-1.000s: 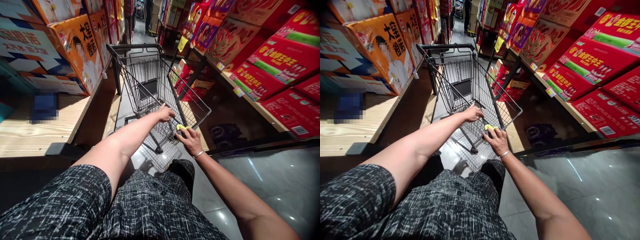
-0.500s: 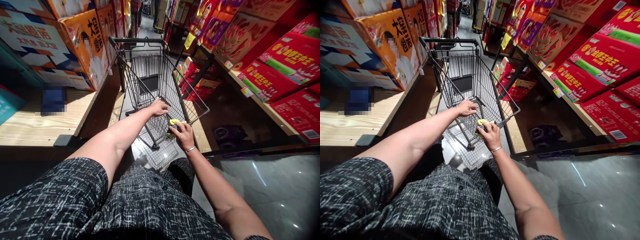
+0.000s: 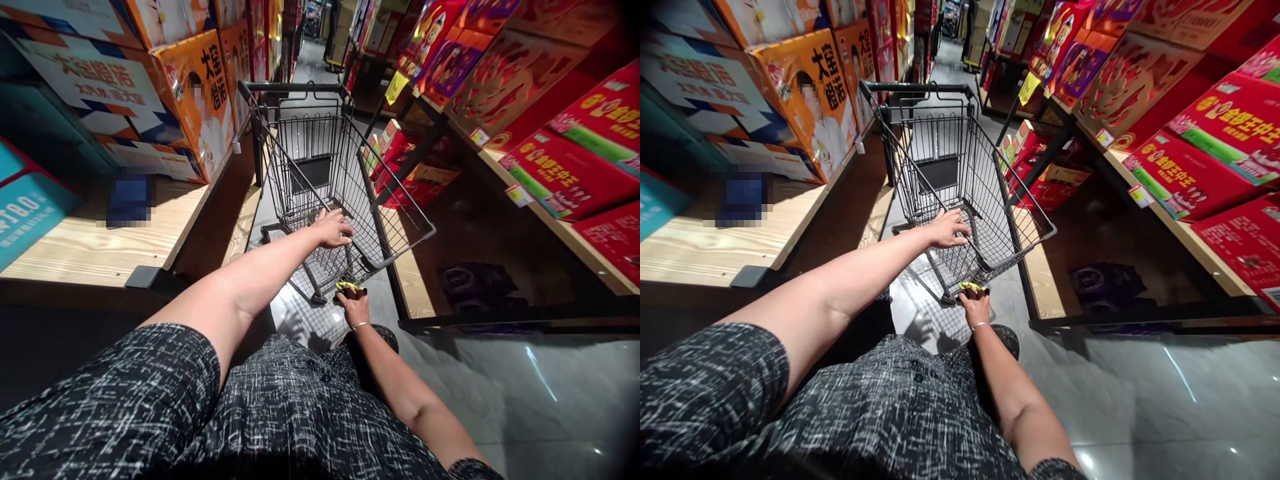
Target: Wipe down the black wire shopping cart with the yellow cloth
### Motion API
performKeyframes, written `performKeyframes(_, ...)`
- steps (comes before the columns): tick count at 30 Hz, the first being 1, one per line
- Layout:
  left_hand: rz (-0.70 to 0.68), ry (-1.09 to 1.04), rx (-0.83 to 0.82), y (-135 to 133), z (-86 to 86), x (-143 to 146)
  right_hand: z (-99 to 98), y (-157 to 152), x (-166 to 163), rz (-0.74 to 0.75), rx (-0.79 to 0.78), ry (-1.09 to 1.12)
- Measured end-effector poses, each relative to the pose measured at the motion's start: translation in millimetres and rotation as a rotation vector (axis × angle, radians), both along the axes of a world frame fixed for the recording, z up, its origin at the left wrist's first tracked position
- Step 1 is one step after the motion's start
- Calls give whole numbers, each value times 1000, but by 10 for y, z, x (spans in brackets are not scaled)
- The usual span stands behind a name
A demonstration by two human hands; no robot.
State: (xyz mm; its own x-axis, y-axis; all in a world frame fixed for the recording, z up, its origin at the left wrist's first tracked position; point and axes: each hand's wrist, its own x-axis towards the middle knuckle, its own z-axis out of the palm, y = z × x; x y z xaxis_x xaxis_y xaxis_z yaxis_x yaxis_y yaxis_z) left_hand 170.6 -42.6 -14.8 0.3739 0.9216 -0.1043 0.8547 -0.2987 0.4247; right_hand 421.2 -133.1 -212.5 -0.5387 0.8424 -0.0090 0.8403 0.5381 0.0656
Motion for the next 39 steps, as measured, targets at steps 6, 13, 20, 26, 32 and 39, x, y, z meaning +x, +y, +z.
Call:
performKeyframes(6, 49, 96, 43, -40, 48, 65, 750, 83, -10, 223, 307, 356)
performKeyframes(13, -159, 109, 40, -318, -17, 410, 1328, 460, 279, 160, 438, 485)
performKeyframes(20, -85, 55, 66, -399, -86, 591, 1514, 1214, 660, -254, 244, 351)
performKeyframes(26, -34, -17, 43, -366, -138, 628, 1852, 1772, 731, -255, -85, 81)
performKeyframes(32, -38, -79, 62, -341, -265, 544, 1838, 1701, 598, -239, -103, 46)
performKeyframes(39, -41, -102, 90, -389, -314, 155, 1745, 1309, 309, -249, -64, 157)
